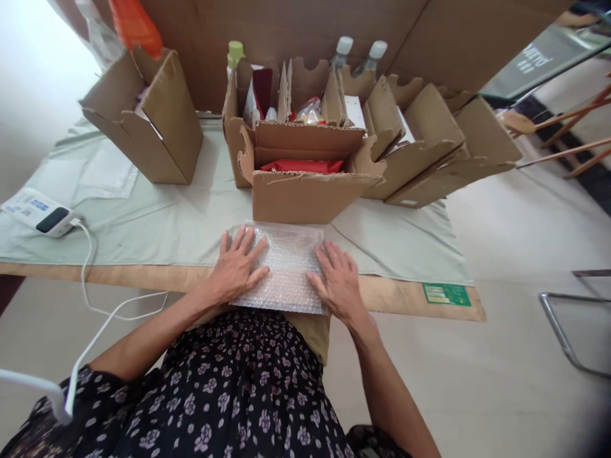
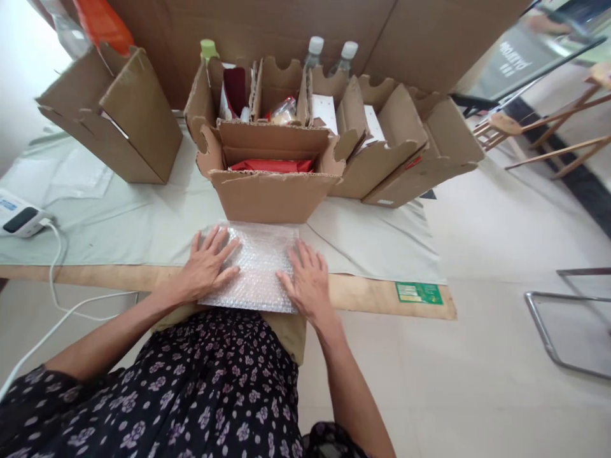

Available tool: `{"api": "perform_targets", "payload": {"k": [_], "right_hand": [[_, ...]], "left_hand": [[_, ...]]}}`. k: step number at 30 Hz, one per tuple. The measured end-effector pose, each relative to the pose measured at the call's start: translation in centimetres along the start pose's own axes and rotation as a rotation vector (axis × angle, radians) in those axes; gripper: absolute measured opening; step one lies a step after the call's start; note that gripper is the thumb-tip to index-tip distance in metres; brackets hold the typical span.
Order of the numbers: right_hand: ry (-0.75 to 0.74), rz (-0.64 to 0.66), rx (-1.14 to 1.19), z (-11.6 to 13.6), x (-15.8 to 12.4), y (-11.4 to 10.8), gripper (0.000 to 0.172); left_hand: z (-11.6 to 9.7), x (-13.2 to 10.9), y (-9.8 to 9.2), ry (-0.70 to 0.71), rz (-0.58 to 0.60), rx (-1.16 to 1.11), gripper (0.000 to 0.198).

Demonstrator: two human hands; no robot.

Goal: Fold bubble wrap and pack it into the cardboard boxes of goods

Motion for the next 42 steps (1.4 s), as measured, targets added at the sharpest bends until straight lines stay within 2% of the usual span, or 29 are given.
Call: {"api": "perform_targets", "payload": {"k": [3,5,7,9,13,15,17,19,20,22,23,24,28,33,35,38,40,42], "right_hand": [[-0.118,0.022,0.03,-0.5,-4.7,-1.1,0.076],[-0.169,0.061,0.039,-0.1,-6.4,-1.0,0.073],[-0.176,0.071,0.063,0.3,-6.5,-0.4,0.049],[-0.181,0.035,0.13,0.6,-5.6,0.1,0.028],[-0.214,-0.075,0.379,1.0,-4.0,-1.1,0.023],[-0.161,-0.085,0.524,1.0,-3.6,-2.0,0.022],[-0.064,-0.09,0.661,0.9,-3.2,-2.6,0.025],[0.002,-0.095,0.782,0.6,-2.7,-2.6,0.028],[0.005,-0.089,0.829,0.4,-2.5,-2.3,0.032],[-0.013,-0.062,0.863,0.0,-2.2,-1.4,0.059],[-0.011,-0.054,0.856,-0.2,-2.1,-0.9,0.071],[0.008,-0.056,0.843,-0.3,-2.0,-0.4,0.076],[0.173,-0.19,0.699,-0.8,-1.1,1.1,0.061],[0.252,-0.369,0.216,-0.8,0.3,2.0,0.056],[0.271,-0.403,0.096,-0.7,0.2,2.0,0.06],[0.293,-0.403,0.031,-1.0,-0.2,1.8,0.069],[0.304,-0.359,0.053,-1.3,0.1,1.6,0.07],[0.31,-0.295,0.088,-1.7,1.1,1.5,0.065]], "left_hand": [[0.5,-3.6,-0.6,0.202,0.014,-0.026,0.076],[0.8,-5.4,-0.2,0.309,0.06,-0.029,0.08],[1.0,-6.2,0.4,0.327,0.075,-0.03,0.07],[1.2,-6.2,0.9,0.314,0.034,-0.056,0.057],[1.0,-5.6,0.1,0.329,-0.145,-0.222,0.04],[0.8,-5.5,-0.7,0.306,-0.149,-0.321,0.038],[0.6,-5.2,-1.3,0.247,-0.104,-0.407,0.041],[0.6,-4.6,-1.4,0.155,-0.114,-0.477,0.026],[0.6,-4.3,-1.4,0.102,-0.134,-0.509,0.021],[0.7,-3.3,-1.1,-0.002,-0.173,-0.555,0.021],[0.7,-2.8,-1.0,-0.041,-0.187,-0.567,0.022],[0.7,-2.3,-0.9,-0.066,-0.198,-0.573,0.022],[0.8,0.0,-1.0,-0.143,-0.219,-0.49,0.024],[0.7,2.7,-1.1,-0.267,-0.09,-0.198,0.015],[0.6,3.1,-1.1,-0.269,-0.092,-0.095,0.026],[0.6,2.7,-1.3,-0.295,-0.121,-0.006,0.052],[0.9,2.4,-1.4,-0.343,-0.106,0.022,0.05],[1.1,2.4,-1.5,-0.369,-0.069,0.016,0.04]]}}
Point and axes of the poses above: each hand's wrist, its own x-axis towards the middle knuckle, its own y-axis out of the palm, z = x × y, the point moved 1 cm from there along x, towards the middle knuckle, and after that the axes turned 15 degrees about z, right-handed, at the moved point
